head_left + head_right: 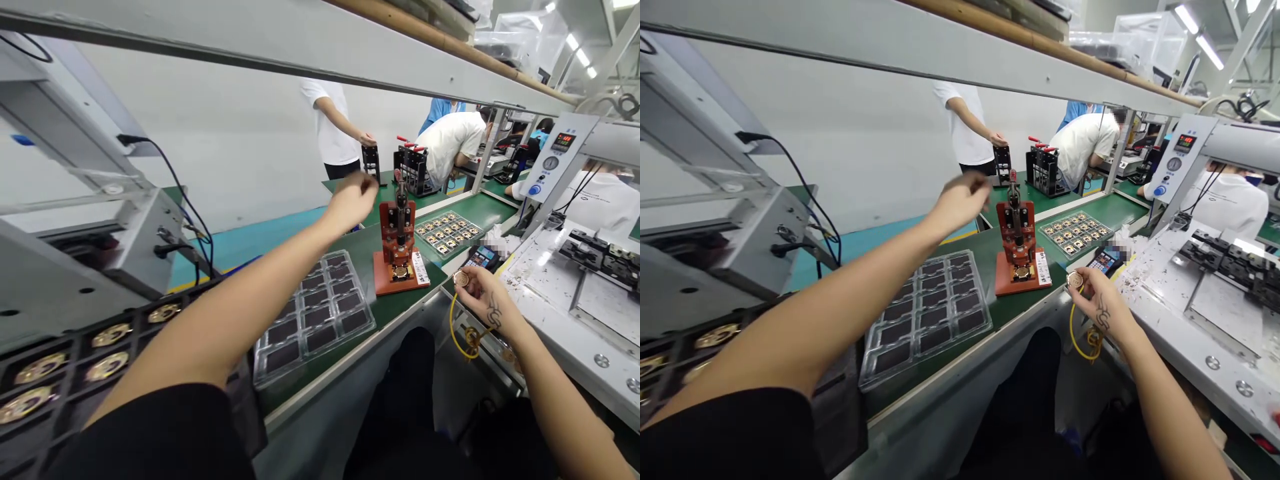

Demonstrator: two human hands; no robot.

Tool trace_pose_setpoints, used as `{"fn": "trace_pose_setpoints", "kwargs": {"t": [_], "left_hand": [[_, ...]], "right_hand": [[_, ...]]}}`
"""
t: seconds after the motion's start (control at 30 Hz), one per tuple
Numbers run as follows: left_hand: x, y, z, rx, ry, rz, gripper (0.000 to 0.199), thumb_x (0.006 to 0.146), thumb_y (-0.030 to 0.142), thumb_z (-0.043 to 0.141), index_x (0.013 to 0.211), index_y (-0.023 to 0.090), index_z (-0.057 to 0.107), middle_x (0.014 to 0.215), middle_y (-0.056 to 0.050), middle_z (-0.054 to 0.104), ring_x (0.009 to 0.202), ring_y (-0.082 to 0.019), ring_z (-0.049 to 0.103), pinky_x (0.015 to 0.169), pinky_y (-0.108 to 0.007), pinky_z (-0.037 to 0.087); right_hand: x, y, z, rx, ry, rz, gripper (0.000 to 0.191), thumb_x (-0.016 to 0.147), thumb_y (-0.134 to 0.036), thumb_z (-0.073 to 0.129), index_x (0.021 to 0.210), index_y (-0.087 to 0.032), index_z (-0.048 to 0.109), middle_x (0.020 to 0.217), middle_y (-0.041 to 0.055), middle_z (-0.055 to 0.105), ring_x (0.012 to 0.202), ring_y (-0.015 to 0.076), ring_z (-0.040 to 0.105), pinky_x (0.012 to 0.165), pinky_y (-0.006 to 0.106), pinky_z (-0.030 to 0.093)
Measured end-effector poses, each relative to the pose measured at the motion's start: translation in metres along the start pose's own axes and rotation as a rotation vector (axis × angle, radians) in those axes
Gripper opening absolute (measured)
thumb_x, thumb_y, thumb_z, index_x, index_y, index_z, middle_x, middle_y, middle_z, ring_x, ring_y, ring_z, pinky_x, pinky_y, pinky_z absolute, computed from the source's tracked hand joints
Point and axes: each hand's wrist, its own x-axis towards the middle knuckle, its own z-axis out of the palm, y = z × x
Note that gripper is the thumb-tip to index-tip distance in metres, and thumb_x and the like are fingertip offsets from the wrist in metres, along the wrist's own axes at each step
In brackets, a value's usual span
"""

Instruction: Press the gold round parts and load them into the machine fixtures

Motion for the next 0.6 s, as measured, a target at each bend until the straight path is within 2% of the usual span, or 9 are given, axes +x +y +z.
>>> {"fn": "trace_pose_setpoints", "kwargs": {"t": [0.03,0.1,0.13,0.17,0.27,0.33,0.4,0.5,0.6], "left_hand": [[-0.020,-0.012,0.002,0.051,-0.146,-0.060,0.024,0.105,0.032,0.061,0.100,0.015,0.077,0.087,-0.006,0.078,0.080,-0.021,0.076,0.089,-0.037,0.061],[-0.061,-0.029,0.013,0.065,-0.526,-0.125,0.023,0.097,0.034,0.068,0.092,0.017,0.082,0.080,-0.005,0.080,0.074,-0.023,0.075,0.082,-0.035,0.060],[-0.078,-0.034,0.023,0.043,-0.650,-0.137,0.024,0.095,0.035,0.069,0.091,0.017,0.084,0.077,-0.005,0.080,0.072,-0.023,0.075,0.079,-0.033,0.060],[-0.092,-0.037,0.035,0.033,-0.704,-0.140,0.024,0.094,0.035,0.069,0.090,0.018,0.084,0.074,-0.005,0.079,0.070,-0.022,0.075,0.076,-0.032,0.058],[-0.114,-0.042,0.074,0.038,-0.657,-0.134,0.022,0.088,0.034,0.072,0.094,0.016,0.083,0.074,-0.005,0.078,0.072,-0.023,0.074,0.074,-0.029,0.055],[-0.116,-0.045,0.095,0.043,-0.604,-0.131,0.025,0.082,0.032,0.076,0.100,0.017,0.082,0.079,-0.005,0.078,0.077,-0.024,0.074,0.072,-0.028,0.053],[-0.115,-0.048,0.109,0.037,-0.572,-0.129,0.029,0.078,0.031,0.078,0.104,0.018,0.081,0.082,-0.004,0.078,0.079,-0.024,0.073,0.071,-0.027,0.051],[-0.116,-0.053,0.115,0.024,-0.533,-0.131,0.028,0.078,0.031,0.078,0.102,0.018,0.081,0.080,-0.004,0.076,0.077,-0.023,0.071,0.069,-0.027,0.049],[-0.122,-0.057,0.103,0.009,-0.508,-0.141,0.025,0.082,0.034,0.076,0.098,0.016,0.080,0.076,-0.004,0.072,0.073,-0.023,0.068,0.067,-0.029,0.046]], "right_hand": [[0.003,0.006,0.007,0.016,-0.022,0.002,0.034,0.099,-0.039,0.070,0.128,-0.022,0.067,0.088,0.0031,0.066,0.071,0.0180,0.060,0.066,0.033,0.052],[0.013,0.017,0.022,0.062,-0.069,0.000,0.034,0.098,-0.039,0.069,0.127,-0.021,0.067,0.088,0.0029,0.066,0.071,0.0180,0.059,0.065,0.032,0.051],[0.021,0.021,0.031,0.081,-0.093,-0.004,0.034,0.098,-0.039,0.069,0.126,-0.021,0.067,0.087,0.0024,0.065,0.071,0.0181,0.059,0.066,0.032,0.051],[0.030,0.025,0.041,0.096,-0.116,-0.010,0.034,0.097,-0.039,0.069,0.126,-0.021,0.067,0.086,0.0018,0.065,0.071,0.0180,0.059,0.066,0.031,0.051],[0.060,0.031,0.070,0.109,-0.176,-0.032,0.033,0.093,-0.037,0.071,0.121,-0.021,0.068,0.085,0.0003,0.064,0.070,0.0170,0.057,0.067,0.030,0.049],[0.075,0.033,0.085,0.110,-0.207,-0.040,0.030,0.093,-0.036,0.070,0.118,-0.020,0.067,0.086,0.0004,0.065,0.069,0.0161,0.056,0.067,0.030,0.048],[0.084,0.035,0.094,0.107,-0.231,-0.038,0.028,0.093,-0.036,0.068,0.116,-0.020,0.067,0.088,0.0010,0.067,0.069,0.0157,0.057,0.067,0.029,0.048],[0.089,0.040,0.104,0.099,-0.266,-0.024,0.029,0.096,-0.040,0.067,0.116,-0.019,0.067,0.087,0.0018,0.068,0.069,0.0161,0.058,0.066,0.029,0.049],[0.094,0.046,0.113,0.086,-0.322,-0.028,0.033,0.097,-0.042,0.068,0.119,-0.018,0.070,0.092,0.0039,0.070,0.071,0.0173,0.061,0.068,0.031,0.052]]}}
